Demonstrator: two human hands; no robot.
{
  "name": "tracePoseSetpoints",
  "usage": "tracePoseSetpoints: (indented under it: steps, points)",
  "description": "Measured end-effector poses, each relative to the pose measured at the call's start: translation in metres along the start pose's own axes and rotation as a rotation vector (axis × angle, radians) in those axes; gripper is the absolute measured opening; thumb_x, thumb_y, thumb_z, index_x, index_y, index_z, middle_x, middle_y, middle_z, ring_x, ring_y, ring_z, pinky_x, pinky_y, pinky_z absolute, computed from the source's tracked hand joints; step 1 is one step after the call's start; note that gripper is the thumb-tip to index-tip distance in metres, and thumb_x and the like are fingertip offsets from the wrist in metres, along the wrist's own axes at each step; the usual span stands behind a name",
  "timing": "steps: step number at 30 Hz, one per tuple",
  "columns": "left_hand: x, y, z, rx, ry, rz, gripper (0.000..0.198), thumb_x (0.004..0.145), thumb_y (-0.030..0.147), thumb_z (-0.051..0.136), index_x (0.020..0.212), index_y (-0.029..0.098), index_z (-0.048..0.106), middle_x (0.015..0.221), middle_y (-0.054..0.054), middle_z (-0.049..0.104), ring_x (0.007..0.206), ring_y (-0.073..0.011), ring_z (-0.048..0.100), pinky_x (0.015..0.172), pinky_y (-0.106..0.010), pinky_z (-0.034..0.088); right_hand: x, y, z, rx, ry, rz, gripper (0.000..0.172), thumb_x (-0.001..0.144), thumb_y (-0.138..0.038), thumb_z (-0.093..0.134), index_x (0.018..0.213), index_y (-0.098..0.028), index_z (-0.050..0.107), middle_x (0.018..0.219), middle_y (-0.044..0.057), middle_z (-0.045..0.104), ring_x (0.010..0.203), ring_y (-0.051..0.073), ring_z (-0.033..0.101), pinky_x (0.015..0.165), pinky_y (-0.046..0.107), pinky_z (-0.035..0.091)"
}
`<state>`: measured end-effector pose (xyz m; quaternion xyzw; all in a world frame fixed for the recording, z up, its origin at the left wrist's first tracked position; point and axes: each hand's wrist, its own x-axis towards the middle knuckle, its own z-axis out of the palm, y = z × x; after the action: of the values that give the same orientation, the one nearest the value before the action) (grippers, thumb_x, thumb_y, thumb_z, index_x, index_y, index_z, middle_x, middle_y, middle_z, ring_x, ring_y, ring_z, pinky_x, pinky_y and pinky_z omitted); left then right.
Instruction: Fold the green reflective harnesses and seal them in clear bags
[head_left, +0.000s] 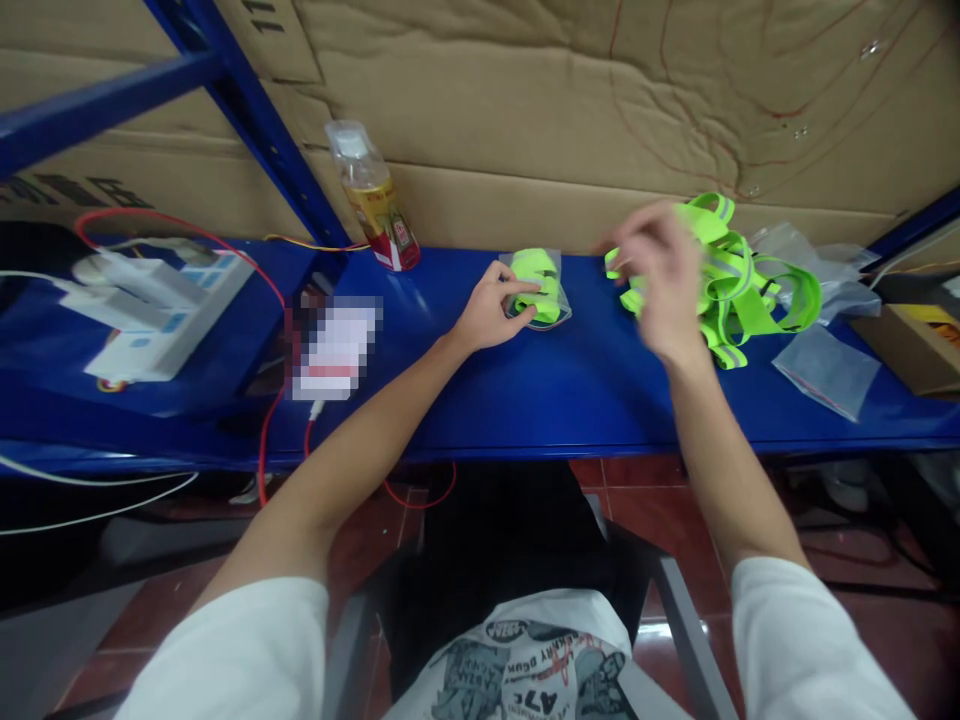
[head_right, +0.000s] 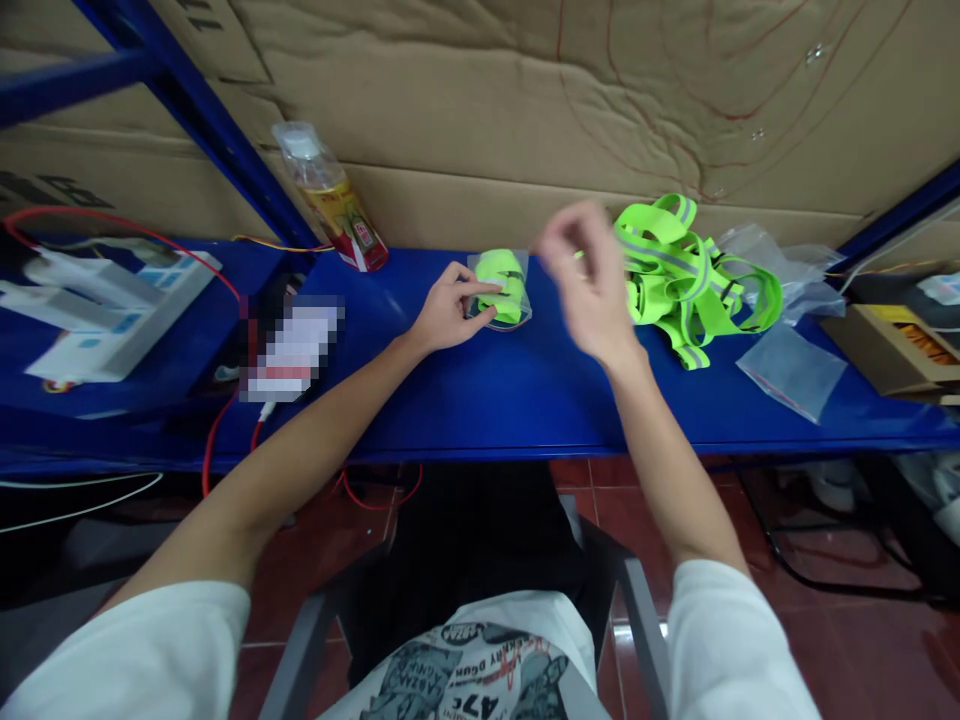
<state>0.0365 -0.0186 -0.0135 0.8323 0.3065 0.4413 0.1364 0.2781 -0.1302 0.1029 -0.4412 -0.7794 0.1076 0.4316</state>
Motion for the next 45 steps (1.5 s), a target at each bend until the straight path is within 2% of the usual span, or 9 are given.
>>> tracePoseSetpoints:
  steps: [3, 5, 11, 15, 19, 24, 33, 40, 45]
  points:
    - [-0.002, -0.004, -0.003, -0.041, -0.027, 0.004, 0.039, 0.092, 0.037, 0.081, 0.128, 0.024, 0.083, 0.117, -0.006, 0.061, 0.061, -0.005, 0.043, 0.062, -0.026, 0.051, 0.012, 0.039, 0.034, -0.105, -0.227, -0.103, 0.053, 0.093, -0.05, 0.08, 0.135, -0.021, 0.066, 0.133, 0.016, 0.069, 0.124, 0.036, 0.068, 0.11, 0.057, 0.057]
    - [-0.003, -0.005, -0.002, -0.049, -0.014, 0.008, 0.042, 0.09, 0.043, 0.084, 0.127, 0.024, 0.083, 0.115, -0.006, 0.062, 0.063, -0.006, 0.045, 0.062, -0.026, 0.051, 0.012, 0.063, 0.05, -0.163, -0.334, -0.138, 0.057, 0.093, -0.046, 0.078, 0.143, -0.022, 0.063, 0.144, 0.017, 0.064, 0.126, 0.037, 0.068, 0.107, 0.054, 0.059]
    - [-0.003, -0.005, 0.005, 0.067, -0.009, -0.048, 0.022, 0.094, 0.033, 0.078, 0.112, 0.028, 0.089, 0.104, -0.003, 0.062, 0.065, -0.0092, 0.05, 0.069, -0.03, 0.051, 0.007, 0.096, 0.067, -0.204, -0.229, -0.112, 0.03, 0.096, -0.035, 0.07, 0.124, -0.023, 0.071, 0.129, 0.013, 0.069, 0.104, 0.03, 0.07, 0.09, 0.045, 0.059]
    - [-0.004, -0.005, 0.002, 0.096, -0.009, -0.026, 0.021, 0.094, 0.026, 0.075, 0.109, 0.028, 0.089, 0.103, -0.003, 0.063, 0.064, -0.0092, 0.051, 0.069, -0.03, 0.051, 0.007, 0.1, 0.079, -0.107, -0.094, -0.029, 0.007, 0.089, -0.026, 0.073, 0.089, -0.023, 0.067, 0.102, 0.006, 0.066, 0.081, 0.022, 0.063, 0.075, 0.038, 0.053]
    - [-0.007, 0.003, -0.005, 0.12, 0.021, 0.062, 0.021, 0.099, 0.029, 0.07, 0.11, 0.029, 0.088, 0.107, -0.004, 0.065, 0.062, -0.0081, 0.051, 0.066, -0.029, 0.05, 0.007, 0.102, 0.088, -0.011, -0.02, -0.002, 0.015, 0.084, -0.021, 0.074, 0.075, -0.022, 0.062, 0.093, 0.003, 0.063, 0.075, 0.019, 0.06, 0.07, 0.034, 0.047]
    - [-0.01, 0.017, -0.009, 0.231, 0.009, 0.079, 0.026, 0.095, 0.046, 0.078, 0.112, 0.028, 0.087, 0.114, -0.006, 0.066, 0.067, -0.0099, 0.057, 0.061, -0.027, 0.047, 0.006, 0.098, 0.086, -0.057, -0.005, 0.009, 0.017, 0.086, -0.023, 0.075, 0.075, -0.022, 0.062, 0.097, 0.004, 0.067, 0.079, 0.02, 0.063, 0.07, 0.034, 0.047]
    - [-0.007, 0.012, -0.007, 0.16, 0.099, 0.028, 0.016, 0.099, 0.03, 0.069, 0.092, 0.022, 0.081, 0.104, -0.005, 0.069, 0.067, -0.0111, 0.055, 0.061, -0.027, 0.047, 0.002, 0.084, 0.078, -0.125, -0.12, -0.122, 0.017, 0.103, -0.033, 0.062, 0.092, -0.023, 0.071, 0.118, 0.01, 0.077, 0.097, 0.025, 0.074, 0.083, 0.038, 0.059]
    - [-0.008, 0.006, -0.017, 0.434, -0.073, 0.199, 0.02, 0.1, 0.017, 0.059, 0.098, 0.024, 0.078, 0.106, -0.006, 0.067, 0.07, -0.0134, 0.059, 0.056, -0.028, 0.041, -0.003, 0.077, 0.072, -0.408, -0.243, -0.252, 0.031, 0.11, -0.029, 0.054, 0.131, -0.025, 0.076, 0.145, 0.011, 0.07, 0.096, 0.023, 0.075, 0.077, 0.038, 0.058]
    - [-0.003, 0.006, -0.031, 0.53, -0.24, 0.219, 0.023, 0.101, 0.019, 0.06, 0.107, 0.025, 0.082, 0.116, -0.008, 0.064, 0.076, -0.0159, 0.063, 0.061, -0.031, 0.047, -0.006, 0.079, 0.072, -0.505, -0.25, -0.36, 0.036, 0.112, -0.046, 0.056, 0.104, -0.023, 0.083, 0.131, 0.011, 0.074, 0.1, 0.027, 0.073, 0.08, 0.043, 0.056]
